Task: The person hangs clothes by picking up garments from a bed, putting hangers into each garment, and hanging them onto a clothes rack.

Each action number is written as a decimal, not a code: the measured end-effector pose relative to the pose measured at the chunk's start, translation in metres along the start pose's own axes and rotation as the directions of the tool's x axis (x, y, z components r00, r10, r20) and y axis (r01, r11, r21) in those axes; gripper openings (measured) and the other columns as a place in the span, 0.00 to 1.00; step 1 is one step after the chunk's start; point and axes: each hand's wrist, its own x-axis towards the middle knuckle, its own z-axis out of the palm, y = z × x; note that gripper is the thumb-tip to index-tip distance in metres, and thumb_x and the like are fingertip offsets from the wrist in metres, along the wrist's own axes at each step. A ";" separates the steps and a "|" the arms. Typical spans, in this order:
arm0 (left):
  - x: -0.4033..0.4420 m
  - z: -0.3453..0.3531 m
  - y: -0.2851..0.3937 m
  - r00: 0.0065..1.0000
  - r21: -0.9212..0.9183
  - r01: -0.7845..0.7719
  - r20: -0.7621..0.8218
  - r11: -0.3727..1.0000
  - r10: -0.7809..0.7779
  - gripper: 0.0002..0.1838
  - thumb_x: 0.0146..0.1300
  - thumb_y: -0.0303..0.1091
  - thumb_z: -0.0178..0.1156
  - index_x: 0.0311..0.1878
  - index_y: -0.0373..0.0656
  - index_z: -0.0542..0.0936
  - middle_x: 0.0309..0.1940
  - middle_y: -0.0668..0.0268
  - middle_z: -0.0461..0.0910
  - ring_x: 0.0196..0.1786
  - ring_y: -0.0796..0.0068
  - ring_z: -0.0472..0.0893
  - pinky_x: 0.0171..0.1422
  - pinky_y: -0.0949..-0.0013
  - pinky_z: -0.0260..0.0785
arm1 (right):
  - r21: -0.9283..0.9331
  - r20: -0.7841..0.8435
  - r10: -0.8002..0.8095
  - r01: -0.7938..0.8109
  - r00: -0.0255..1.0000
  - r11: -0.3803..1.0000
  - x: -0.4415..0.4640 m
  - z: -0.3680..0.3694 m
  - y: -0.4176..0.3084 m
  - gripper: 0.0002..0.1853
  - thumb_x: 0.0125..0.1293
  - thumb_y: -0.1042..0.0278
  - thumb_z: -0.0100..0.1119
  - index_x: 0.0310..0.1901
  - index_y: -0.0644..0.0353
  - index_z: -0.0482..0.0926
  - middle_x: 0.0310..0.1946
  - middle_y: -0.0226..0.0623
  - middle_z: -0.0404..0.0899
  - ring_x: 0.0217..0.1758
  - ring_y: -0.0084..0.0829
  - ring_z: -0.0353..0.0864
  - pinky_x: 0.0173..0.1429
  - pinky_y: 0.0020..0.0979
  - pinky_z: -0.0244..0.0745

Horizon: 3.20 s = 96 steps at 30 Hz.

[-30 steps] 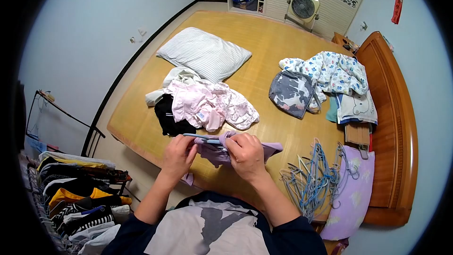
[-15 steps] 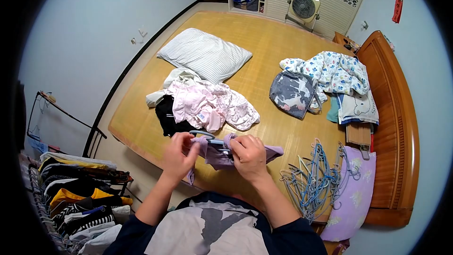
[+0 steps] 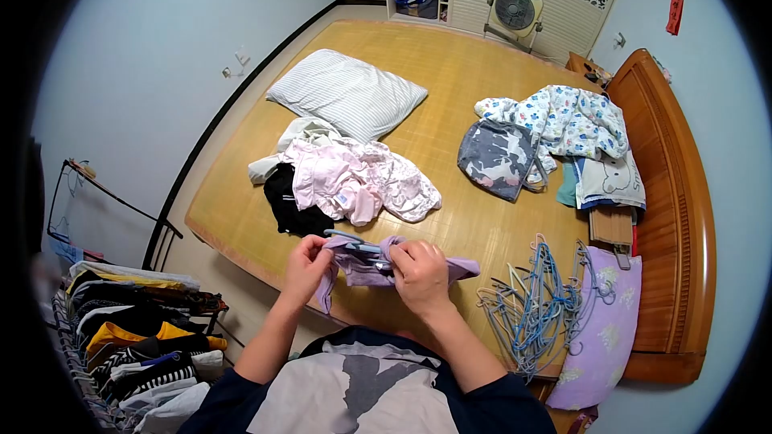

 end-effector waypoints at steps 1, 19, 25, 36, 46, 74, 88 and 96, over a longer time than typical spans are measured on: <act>0.002 -0.002 -0.002 0.976 -0.354 0.215 0.106 0.910 -0.189 0.06 0.62 0.27 0.54 0.40 0.37 0.76 0.30 0.63 0.81 0.30 0.72 0.81 0.37 0.71 0.74 | 0.009 -0.008 0.018 -0.018 1.000 1.000 0.000 -0.001 0.001 0.10 0.47 0.77 0.60 0.34 0.57 0.78 0.29 0.34 0.75 0.35 0.38 0.76 0.39 0.37 0.69; -0.014 -0.033 0.036 0.850 0.564 -0.453 0.038 0.690 0.526 0.20 0.50 0.39 0.69 0.42 0.40 0.75 0.42 0.61 0.71 0.49 0.59 0.69 0.54 0.61 0.61 | 0.200 -0.062 0.058 -0.044 0.996 0.979 0.002 -0.024 0.010 0.07 0.50 0.81 0.64 0.33 0.65 0.79 0.28 0.41 0.77 0.30 0.40 0.76 0.34 0.33 0.70; 0.011 -0.044 0.041 0.785 0.640 -0.518 0.090 0.568 0.614 0.17 0.51 0.41 0.67 0.41 0.44 0.76 0.40 0.62 0.73 0.48 0.59 0.70 0.55 0.60 0.59 | 0.236 -0.050 0.044 -0.031 0.998 0.971 0.014 -0.040 0.014 0.07 0.49 0.81 0.64 0.33 0.65 0.80 0.28 0.41 0.78 0.30 0.38 0.77 0.34 0.32 0.70; 0.020 -0.041 0.035 0.775 0.397 -0.628 0.247 0.669 0.582 0.06 0.58 0.30 0.60 0.38 0.40 0.76 0.26 0.59 0.74 0.32 0.56 0.75 0.36 0.60 0.67 | 0.454 -0.097 0.438 -0.352 0.894 0.818 0.030 -0.056 0.004 0.07 0.57 0.73 0.64 0.36 0.65 0.83 0.29 0.39 0.82 0.32 0.34 0.78 0.39 0.32 0.70; 0.022 -0.044 0.045 0.646 0.471 -0.730 0.239 0.495 0.725 0.09 0.53 0.31 0.64 0.37 0.42 0.77 0.22 0.63 0.72 0.27 0.62 0.73 0.27 0.63 0.65 | 0.163 0.331 -0.069 0.015 0.941 0.987 0.038 -0.082 -0.010 0.27 0.52 0.65 0.67 0.56 0.59 0.74 0.53 0.43 0.73 0.59 0.45 0.70 0.66 0.44 0.56; -0.045 -0.055 0.048 0.809 0.769 0.041 -0.401 0.638 0.430 0.29 0.45 0.27 0.56 0.56 0.38 0.73 0.52 0.56 0.70 0.57 0.55 0.67 0.64 0.56 0.56 | 0.456 0.335 -0.106 -0.062 0.936 0.888 0.072 -0.011 0.017 0.11 0.52 0.84 0.56 0.38 0.63 0.78 0.29 0.42 0.79 0.31 0.42 0.79 0.37 0.34 0.73; -0.127 -0.185 0.000 0.699 0.580 -0.071 -0.552 0.812 0.456 0.23 0.66 0.47 0.49 0.54 0.39 0.76 0.51 0.56 0.74 0.56 0.56 0.70 0.64 0.59 0.54 | 0.532 0.322 -0.303 0.094 0.897 0.842 0.079 0.059 -0.100 0.14 0.48 0.85 0.57 0.38 0.61 0.80 0.25 0.40 0.78 0.28 0.38 0.78 0.34 0.30 0.71; -0.188 -0.231 -0.009 0.750 0.517 -0.057 -0.543 0.854 0.379 0.13 0.65 0.36 0.52 0.42 0.37 0.81 0.28 0.58 0.79 0.31 0.58 0.76 0.38 0.63 0.67 | 0.652 0.374 -0.414 0.083 0.830 0.754 0.090 0.110 -0.123 0.17 0.42 0.85 0.55 0.36 0.61 0.82 0.23 0.39 0.77 0.25 0.34 0.76 0.32 0.29 0.69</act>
